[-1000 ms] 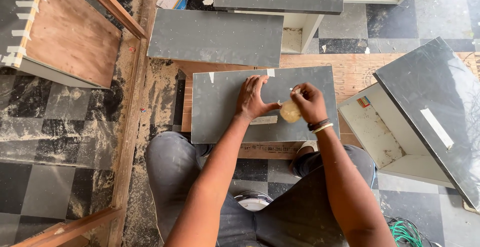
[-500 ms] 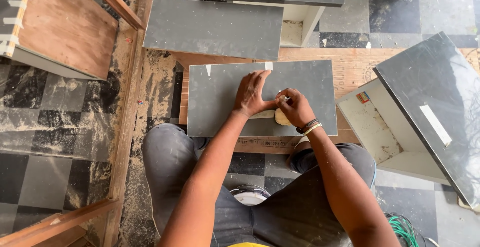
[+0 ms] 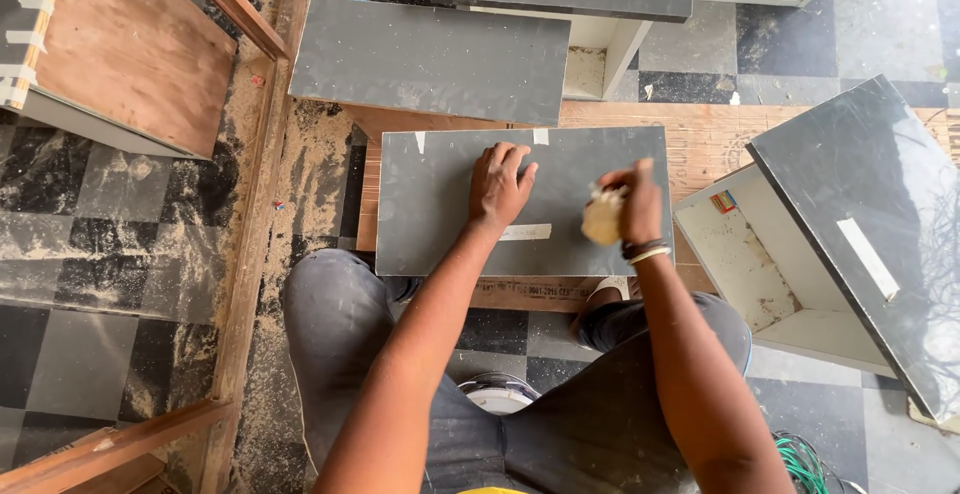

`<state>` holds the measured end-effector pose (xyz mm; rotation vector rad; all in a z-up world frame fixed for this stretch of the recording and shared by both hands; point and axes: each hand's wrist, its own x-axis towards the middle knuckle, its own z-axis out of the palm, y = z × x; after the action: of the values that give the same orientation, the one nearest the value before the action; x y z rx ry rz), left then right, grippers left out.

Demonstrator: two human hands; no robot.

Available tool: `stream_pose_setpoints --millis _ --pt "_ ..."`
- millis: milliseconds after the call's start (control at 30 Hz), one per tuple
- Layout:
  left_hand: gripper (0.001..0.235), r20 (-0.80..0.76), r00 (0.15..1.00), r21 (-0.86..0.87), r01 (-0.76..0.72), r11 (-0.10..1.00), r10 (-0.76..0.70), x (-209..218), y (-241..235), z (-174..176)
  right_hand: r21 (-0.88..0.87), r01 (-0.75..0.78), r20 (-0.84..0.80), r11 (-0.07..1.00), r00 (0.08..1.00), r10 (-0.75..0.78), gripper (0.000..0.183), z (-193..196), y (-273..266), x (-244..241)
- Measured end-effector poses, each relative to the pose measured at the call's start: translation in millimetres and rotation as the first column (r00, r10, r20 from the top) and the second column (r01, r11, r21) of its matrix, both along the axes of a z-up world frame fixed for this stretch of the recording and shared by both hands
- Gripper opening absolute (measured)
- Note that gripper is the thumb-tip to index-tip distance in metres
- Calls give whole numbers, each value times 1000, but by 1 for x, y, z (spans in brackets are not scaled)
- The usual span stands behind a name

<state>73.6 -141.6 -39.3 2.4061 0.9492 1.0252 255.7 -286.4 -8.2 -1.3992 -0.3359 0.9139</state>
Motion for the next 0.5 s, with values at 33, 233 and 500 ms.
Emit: stream_pose_setpoints --millis 33,233,500 --pt "28 5 1000 1 -4 1000 4 1 2 -2 1 -4 5 1000 1000 4 63 -3 0 -7" --pt "22 -183 972 -52 143 988 -150 17 40 7 -375 3 725 927 624 292 45 3 2 -31" --pt "17 -760 613 102 439 893 -215 57 85 8 -361 -91 675 928 661 327 46 -7 5 -13"
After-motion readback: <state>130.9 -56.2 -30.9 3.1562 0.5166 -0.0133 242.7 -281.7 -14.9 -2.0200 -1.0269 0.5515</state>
